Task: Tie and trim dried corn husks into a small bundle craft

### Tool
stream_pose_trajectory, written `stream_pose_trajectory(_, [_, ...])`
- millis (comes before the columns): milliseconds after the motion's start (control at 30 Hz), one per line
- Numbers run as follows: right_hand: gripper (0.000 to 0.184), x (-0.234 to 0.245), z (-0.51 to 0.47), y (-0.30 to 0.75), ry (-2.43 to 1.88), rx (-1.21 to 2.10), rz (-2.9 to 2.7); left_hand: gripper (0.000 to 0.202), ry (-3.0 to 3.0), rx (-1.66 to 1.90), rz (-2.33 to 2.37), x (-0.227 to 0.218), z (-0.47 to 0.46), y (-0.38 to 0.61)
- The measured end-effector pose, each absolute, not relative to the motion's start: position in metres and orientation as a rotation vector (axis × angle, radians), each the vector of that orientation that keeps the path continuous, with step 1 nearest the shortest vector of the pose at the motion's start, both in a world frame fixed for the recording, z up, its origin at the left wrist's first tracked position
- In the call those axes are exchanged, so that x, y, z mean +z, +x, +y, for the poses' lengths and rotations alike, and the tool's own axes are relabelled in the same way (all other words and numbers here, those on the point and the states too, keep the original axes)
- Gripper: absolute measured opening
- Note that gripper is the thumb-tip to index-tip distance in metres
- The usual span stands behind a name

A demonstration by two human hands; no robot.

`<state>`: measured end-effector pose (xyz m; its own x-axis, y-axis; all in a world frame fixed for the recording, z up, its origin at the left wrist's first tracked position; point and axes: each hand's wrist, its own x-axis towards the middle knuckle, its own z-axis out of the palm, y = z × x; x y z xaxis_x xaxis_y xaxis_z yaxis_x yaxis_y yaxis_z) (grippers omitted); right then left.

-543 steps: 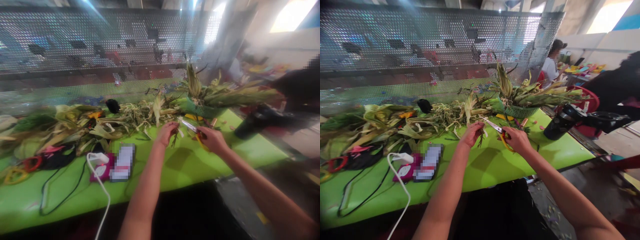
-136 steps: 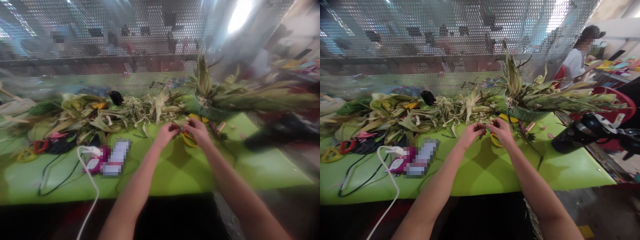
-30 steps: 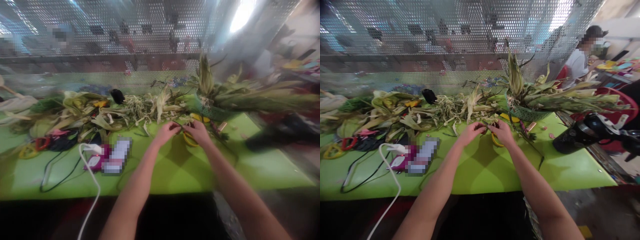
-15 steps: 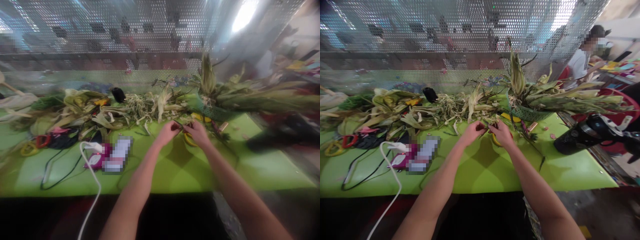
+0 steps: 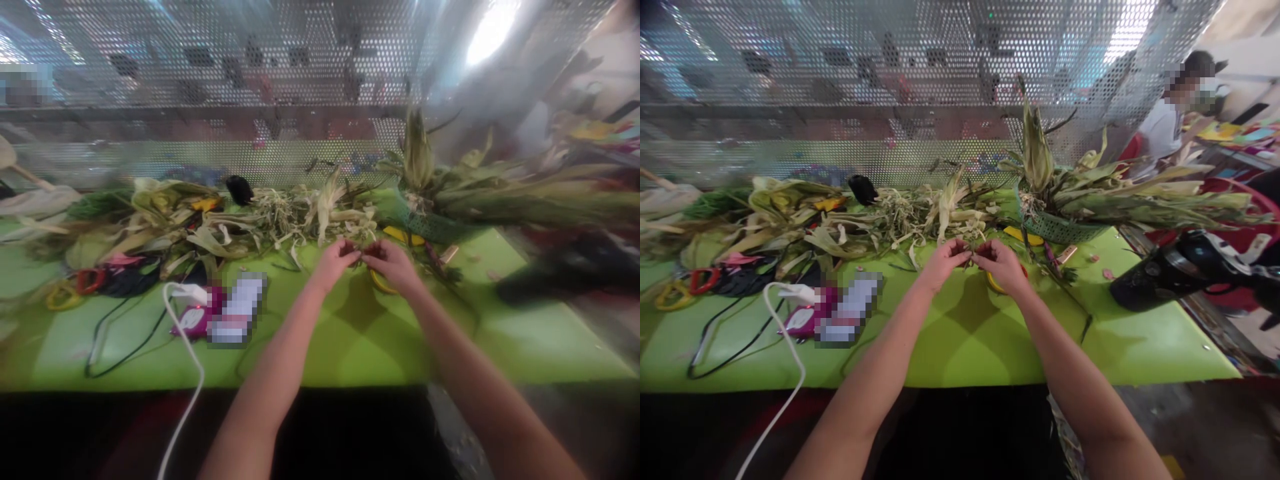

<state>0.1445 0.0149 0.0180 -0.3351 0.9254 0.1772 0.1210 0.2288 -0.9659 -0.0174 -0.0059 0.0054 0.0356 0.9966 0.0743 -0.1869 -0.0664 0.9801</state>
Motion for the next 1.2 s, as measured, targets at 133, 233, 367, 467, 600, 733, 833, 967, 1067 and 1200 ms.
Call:
stream_pose_trajectory(133, [0.017, 0.019, 0.014, 0.145, -1.063, 1.095, -1.778, 0.025, 1.187, 1.319, 1.032, 0.003, -0.004, -0.017])
stream_pose_trajectory(233, [0.014, 0.02, 0.014, 0.148, -1.144, 0.954, -1.818, 0.019, 1.243, 1.33, 1.094, 0.002, -0.002, -0.021])
stream_pose_trajectory(367, [0.016, 0.019, 0.016, 0.151, -1.215, 0.883, -1.814, 0.012, 1.284, 1.377, 1.17, 0.003, -0.001, -0.026])
stream_pose_trajectory(467, [0.021, 0.018, 0.018, 0.151, -1.106, 1.044, -1.697, 0.015, 1.297, 1.346, 1.133, 0.003, -0.002, -0.025])
stream_pose_trajectory(600, [0.03, 0.018, 0.019, 0.151, -1.012, 1.18, -1.54, 0.018, 1.321, 1.245, 1.068, 0.001, -0.003, -0.021])
stream_pose_trajectory(733, [0.027, 0.018, 0.019, 0.151, -1.016, 1.163, -1.525, 0.024, 1.32, 1.157, 0.975, 0.001, -0.004, -0.02])
stream_pose_trajectory(833, [0.025, 0.015, 0.019, 0.151, -1.013, 1.16, -1.535, 0.023, 1.316, 1.152, 0.989, 0.003, -0.004, -0.02])
stream_pose_trajectory(967, [0.019, 0.012, 0.021, 0.153, -1.018, 1.02, -1.65, 0.016, 1.278, 1.157, 1.023, 0.009, -0.006, -0.018])
stream_pose_trajectory(1067, [0.015, 0.01, 0.021, 0.154, -1.068, 0.851, -1.768, 0.013, 1.268, 1.198, 1.036, 0.013, -0.009, -0.017])
stream_pose_trajectory(1200, [0.017, 0.011, 0.02, 0.152, -1.02, 0.982, -1.681, 0.018, 1.206, 1.183, 1.011, 0.011, -0.009, -0.019])
